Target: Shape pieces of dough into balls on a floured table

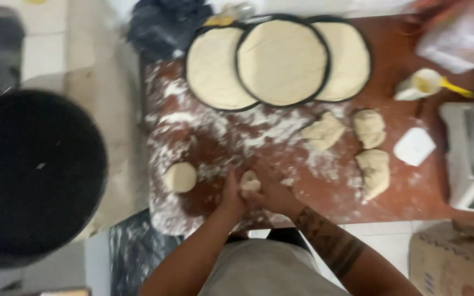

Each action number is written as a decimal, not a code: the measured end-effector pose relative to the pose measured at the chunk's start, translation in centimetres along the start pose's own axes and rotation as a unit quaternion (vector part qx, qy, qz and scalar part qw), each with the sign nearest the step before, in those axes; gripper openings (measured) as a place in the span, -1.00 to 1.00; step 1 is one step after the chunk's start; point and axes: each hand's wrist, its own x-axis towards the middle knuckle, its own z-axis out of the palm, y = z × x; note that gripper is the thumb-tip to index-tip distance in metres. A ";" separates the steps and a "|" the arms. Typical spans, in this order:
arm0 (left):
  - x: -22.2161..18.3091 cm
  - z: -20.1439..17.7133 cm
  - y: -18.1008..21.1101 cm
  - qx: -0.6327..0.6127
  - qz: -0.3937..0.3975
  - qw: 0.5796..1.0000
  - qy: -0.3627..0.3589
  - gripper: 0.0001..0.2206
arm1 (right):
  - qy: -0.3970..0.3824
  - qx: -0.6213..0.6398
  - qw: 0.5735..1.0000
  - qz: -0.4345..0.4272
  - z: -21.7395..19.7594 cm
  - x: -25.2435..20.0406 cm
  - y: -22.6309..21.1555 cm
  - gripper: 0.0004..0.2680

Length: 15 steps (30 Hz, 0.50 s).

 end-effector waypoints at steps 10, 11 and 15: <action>-0.3 -0.9 1.7 0.195 0.105 0.965 -0.139 -0.18 | 0.154 -0.263 0.951 -0.060 3.6 1.2 11.9 -0.73; -0.9 -0.8 2.2 0.236 0.059 0.969 -0.034 -0.17 | 0.098 -0.188 0.977 0.024 3.8 1.2 12.0 -0.72; -11.0 6.8 4.9 0.159 -0.001 0.987 0.008 -0.13 | 0.146 -0.243 0.952 -0.119 2.2 1.0 3.9 -0.64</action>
